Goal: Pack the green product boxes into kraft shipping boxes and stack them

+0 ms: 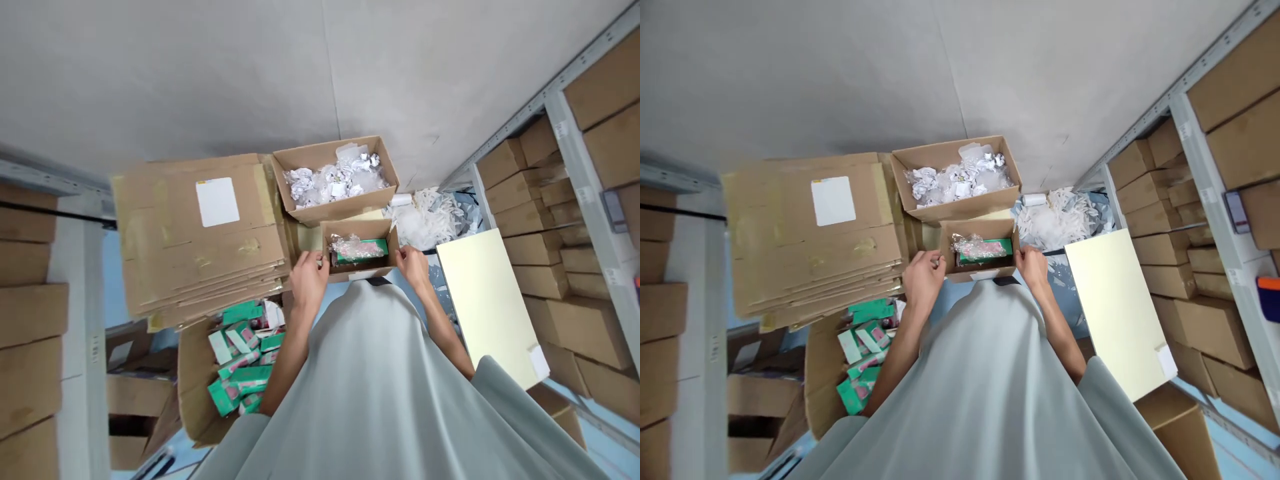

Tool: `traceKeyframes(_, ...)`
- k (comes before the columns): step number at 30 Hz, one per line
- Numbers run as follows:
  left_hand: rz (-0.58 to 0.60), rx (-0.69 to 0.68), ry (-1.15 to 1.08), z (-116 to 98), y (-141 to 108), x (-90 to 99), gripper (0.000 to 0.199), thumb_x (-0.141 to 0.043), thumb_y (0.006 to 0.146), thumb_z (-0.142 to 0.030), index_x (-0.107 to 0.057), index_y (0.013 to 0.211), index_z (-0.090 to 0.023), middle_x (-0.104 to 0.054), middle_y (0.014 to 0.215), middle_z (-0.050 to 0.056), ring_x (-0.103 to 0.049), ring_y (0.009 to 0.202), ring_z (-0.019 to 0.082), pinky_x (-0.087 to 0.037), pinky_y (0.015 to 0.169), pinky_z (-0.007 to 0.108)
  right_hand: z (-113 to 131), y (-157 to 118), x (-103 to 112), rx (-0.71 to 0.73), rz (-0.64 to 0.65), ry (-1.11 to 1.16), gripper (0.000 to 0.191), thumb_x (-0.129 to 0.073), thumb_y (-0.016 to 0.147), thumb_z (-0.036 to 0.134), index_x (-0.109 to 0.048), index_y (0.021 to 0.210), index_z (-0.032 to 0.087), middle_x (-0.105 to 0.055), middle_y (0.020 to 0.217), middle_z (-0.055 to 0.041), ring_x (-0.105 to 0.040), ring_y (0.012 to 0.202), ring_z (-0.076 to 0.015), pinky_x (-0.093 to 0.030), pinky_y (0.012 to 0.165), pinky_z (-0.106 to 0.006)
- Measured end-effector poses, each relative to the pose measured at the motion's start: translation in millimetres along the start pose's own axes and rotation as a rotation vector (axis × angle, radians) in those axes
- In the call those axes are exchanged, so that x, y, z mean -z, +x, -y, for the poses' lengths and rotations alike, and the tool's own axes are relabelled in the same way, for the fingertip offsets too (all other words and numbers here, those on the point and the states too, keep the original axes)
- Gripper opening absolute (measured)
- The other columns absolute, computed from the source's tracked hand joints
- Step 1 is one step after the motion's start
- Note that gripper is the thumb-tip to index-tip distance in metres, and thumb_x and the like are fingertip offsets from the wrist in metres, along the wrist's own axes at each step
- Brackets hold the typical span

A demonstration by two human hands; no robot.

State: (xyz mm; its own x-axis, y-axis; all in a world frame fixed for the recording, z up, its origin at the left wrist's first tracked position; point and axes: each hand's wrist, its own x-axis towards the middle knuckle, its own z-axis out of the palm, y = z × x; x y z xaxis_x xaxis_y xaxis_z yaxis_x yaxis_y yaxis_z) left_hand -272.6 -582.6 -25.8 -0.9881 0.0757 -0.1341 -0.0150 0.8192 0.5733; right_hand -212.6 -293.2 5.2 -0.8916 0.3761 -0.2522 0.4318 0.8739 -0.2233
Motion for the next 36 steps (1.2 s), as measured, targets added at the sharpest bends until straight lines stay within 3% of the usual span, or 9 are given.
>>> traceKeyframes(9, 0.188, -0.451, -0.112, -56, -45, -56.2, 0.025, -0.062, 0.106, -0.027, -0.084, 0.116, -0.02, -0.08, 0.111, 0.009, -0.075, 0.086, 0.021, -0.051, 0.08, 0.032, -97, -170, -5, -0.467, -0.166, 0.16, 0.029, -0.058, 0.111, 0.039, -0.076, 0.097, 0.02, -0.083, 0.092, -0.0088, -0.076, 0.082, -0.0244, -0.043, 0.072, -0.03)
traceKeyframes(14, 0.263, -0.685, -0.129, -107, -73, -89.3, 0.028, -0.063, 0.107, -0.026, -0.084, 0.124, -0.021, -0.079, 0.106, 0.009, -0.074, 0.09, 0.022, -0.05, 0.08, 0.031, -143, -233, -15, -0.59, -0.361, 0.268, 0.034, -0.054, 0.11, 0.044, -0.072, 0.092, 0.021, -0.079, 0.085, -0.0071, -0.071, 0.078, -0.0236, -0.046, 0.074, -0.031)
traceKeyframes(19, 0.296, -0.848, -0.13, -163, -96, -127.4, 0.028, -0.062, 0.107, -0.027, -0.084, 0.124, -0.02, -0.078, 0.106, 0.009, -0.073, 0.089, 0.021, -0.047, 0.076, 0.031, -189, -261, -22, -0.69, -0.494, 0.279, 0.034, -0.052, 0.111, 0.044, -0.069, 0.091, 0.022, -0.076, 0.086, -0.0063, -0.066, 0.076, -0.0213, -0.041, 0.071, -0.029)
traceKeyframes(24, 0.283, -0.969, -0.134, -235, -111, -184.2, 0.029, -0.06, 0.109, -0.03, -0.084, 0.122, -0.02, -0.08, 0.109, 0.01, -0.072, 0.084, 0.021, -0.045, 0.075, 0.032, -247, -279, -23, -0.77, -0.579, 0.283, 0.035, -0.05, 0.114, 0.04, -0.067, 0.09, 0.022, -0.074, 0.089, -0.0055, -0.063, 0.076, -0.019, -0.038, 0.07, -0.028)
traceKeyframes(31, 0.32, -1.141, -0.128, -337, -142, -278.2, 0.033, -0.057, 0.11, -0.03, -0.084, 0.124, -0.019, -0.081, 0.109, 0.01, -0.073, 0.088, 0.022, -0.046, 0.075, 0.032, -347, -287, -16, -0.91, -0.525, 0.156, 0.035, -0.047, 0.118, 0.036, -0.071, 0.099, 0.019, -0.077, 0.1, -0.0075, -0.063, 0.072, -0.0165, -0.028, 0.064, -0.028)
traceKeyframes(36, 0.351, -1.178, -0.079, -374, -159, -326.7, 0.035, -0.055, 0.112, -0.032, -0.085, 0.126, -0.02, -0.08, 0.112, 0.012, -0.073, 0.09, 0.022, -0.045, 0.073, 0.032, -391, -287, -17, -0.986, -0.481, 0.082, 0.038, -0.043, 0.12, 0.035, -0.074, 0.107, 0.017, -0.076, 0.105, -0.0098, -0.061, 0.068, -0.0155, -0.025, 0.06, -0.028)
